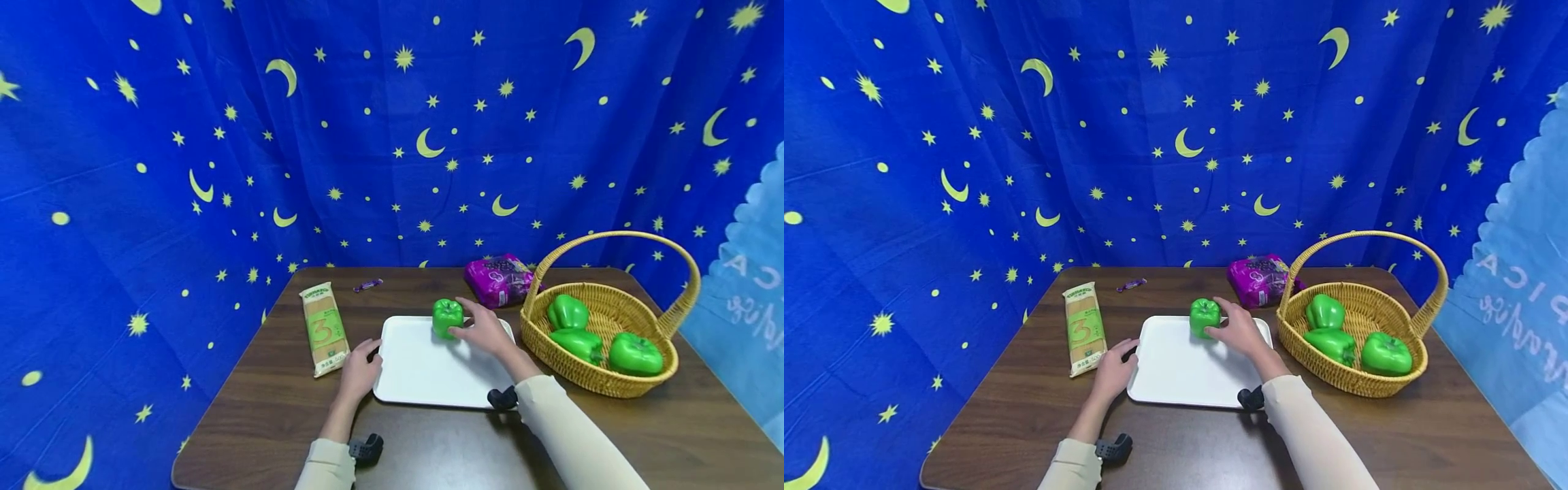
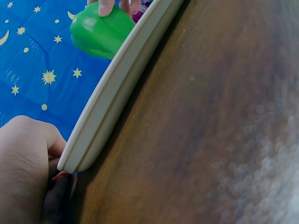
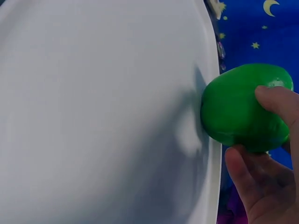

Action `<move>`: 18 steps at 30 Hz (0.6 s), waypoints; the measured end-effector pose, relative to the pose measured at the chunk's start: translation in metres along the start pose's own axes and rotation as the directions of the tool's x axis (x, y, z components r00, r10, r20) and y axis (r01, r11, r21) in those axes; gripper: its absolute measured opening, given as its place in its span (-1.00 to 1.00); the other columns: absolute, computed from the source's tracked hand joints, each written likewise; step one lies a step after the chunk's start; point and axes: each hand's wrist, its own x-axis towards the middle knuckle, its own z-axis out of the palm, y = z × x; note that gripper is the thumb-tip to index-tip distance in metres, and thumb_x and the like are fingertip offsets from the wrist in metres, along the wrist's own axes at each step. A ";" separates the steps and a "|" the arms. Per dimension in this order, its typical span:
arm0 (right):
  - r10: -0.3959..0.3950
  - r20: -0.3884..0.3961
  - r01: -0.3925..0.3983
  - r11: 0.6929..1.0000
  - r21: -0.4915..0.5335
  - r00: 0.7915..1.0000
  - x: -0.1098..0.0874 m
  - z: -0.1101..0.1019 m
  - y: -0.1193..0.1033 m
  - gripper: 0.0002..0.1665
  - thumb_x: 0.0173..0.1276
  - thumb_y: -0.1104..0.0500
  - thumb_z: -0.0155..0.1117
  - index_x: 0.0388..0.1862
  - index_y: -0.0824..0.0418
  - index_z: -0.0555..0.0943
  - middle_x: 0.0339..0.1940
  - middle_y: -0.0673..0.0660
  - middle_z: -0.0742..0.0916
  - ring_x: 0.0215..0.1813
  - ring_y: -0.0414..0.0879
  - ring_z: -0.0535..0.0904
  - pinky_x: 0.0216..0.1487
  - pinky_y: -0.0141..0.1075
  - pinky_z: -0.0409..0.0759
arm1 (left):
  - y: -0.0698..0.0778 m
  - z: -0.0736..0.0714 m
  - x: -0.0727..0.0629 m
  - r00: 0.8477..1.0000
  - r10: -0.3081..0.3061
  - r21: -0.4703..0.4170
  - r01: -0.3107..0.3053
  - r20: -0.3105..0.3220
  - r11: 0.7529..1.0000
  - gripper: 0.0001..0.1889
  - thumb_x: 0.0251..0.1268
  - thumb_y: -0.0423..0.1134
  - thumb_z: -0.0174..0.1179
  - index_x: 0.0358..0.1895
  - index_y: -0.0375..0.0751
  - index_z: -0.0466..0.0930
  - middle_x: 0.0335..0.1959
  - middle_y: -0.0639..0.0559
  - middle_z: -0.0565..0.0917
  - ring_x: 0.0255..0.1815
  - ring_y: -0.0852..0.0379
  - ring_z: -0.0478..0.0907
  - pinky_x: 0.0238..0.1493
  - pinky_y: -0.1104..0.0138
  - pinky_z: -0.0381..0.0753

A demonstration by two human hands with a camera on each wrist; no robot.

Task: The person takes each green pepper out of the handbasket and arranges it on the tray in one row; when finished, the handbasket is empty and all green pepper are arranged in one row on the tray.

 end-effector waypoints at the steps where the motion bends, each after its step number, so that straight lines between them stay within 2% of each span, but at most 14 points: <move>1: 0.003 0.000 -0.003 1.000 0.000 1.000 0.002 0.002 -0.001 -0.03 0.06 -0.01 0.52 0.42 0.18 0.32 0.11 0.24 0.63 -0.17 0.00 0.66 -0.12 -0.13 0.61 | 0.000 0.000 0.000 1.000 0.002 0.000 -0.002 -0.002 1.000 -0.63 0.18 -0.37 0.14 0.07 -0.21 0.66 0.13 -0.25 0.57 0.17 -0.17 0.49 0.19 0.02 0.42; 8: 0.022 0.018 -0.022 1.000 -0.009 1.000 0.010 0.012 -0.011 -0.04 0.08 -0.01 0.51 0.43 0.18 0.32 0.17 0.28 0.60 -0.34 -0.15 0.64 -0.24 -0.23 0.62 | 0.000 -0.002 0.001 1.000 -0.014 -0.004 0.014 -0.009 1.000 -0.64 0.18 -0.37 0.14 0.07 -0.20 0.66 0.13 -0.23 0.57 0.18 -0.15 0.49 0.20 0.04 0.41; 12: 0.016 0.016 -0.015 0.999 -0.028 1.000 0.013 0.019 -0.017 -0.06 0.07 0.05 0.52 0.43 0.12 0.33 0.15 0.27 0.61 -0.38 -0.16 0.62 -0.17 -0.17 0.60 | 0.000 -0.002 0.000 1.000 -0.007 0.000 0.007 -0.007 1.000 -0.64 0.17 -0.38 0.14 0.07 -0.21 0.66 0.12 -0.25 0.58 0.17 -0.17 0.49 0.20 0.03 0.41; 18: 0.029 0.002 -0.029 1.000 0.000 1.000 0.017 0.034 -0.025 -0.07 0.08 0.08 0.52 0.44 0.04 0.33 0.07 0.25 0.65 -0.27 -0.12 0.64 -0.04 -0.07 0.57 | 0.001 -0.001 -0.001 1.000 0.011 -0.002 -0.011 -0.007 1.000 -0.63 0.17 -0.37 0.13 0.07 -0.23 0.66 0.12 -0.25 0.58 0.16 -0.17 0.50 0.19 0.03 0.42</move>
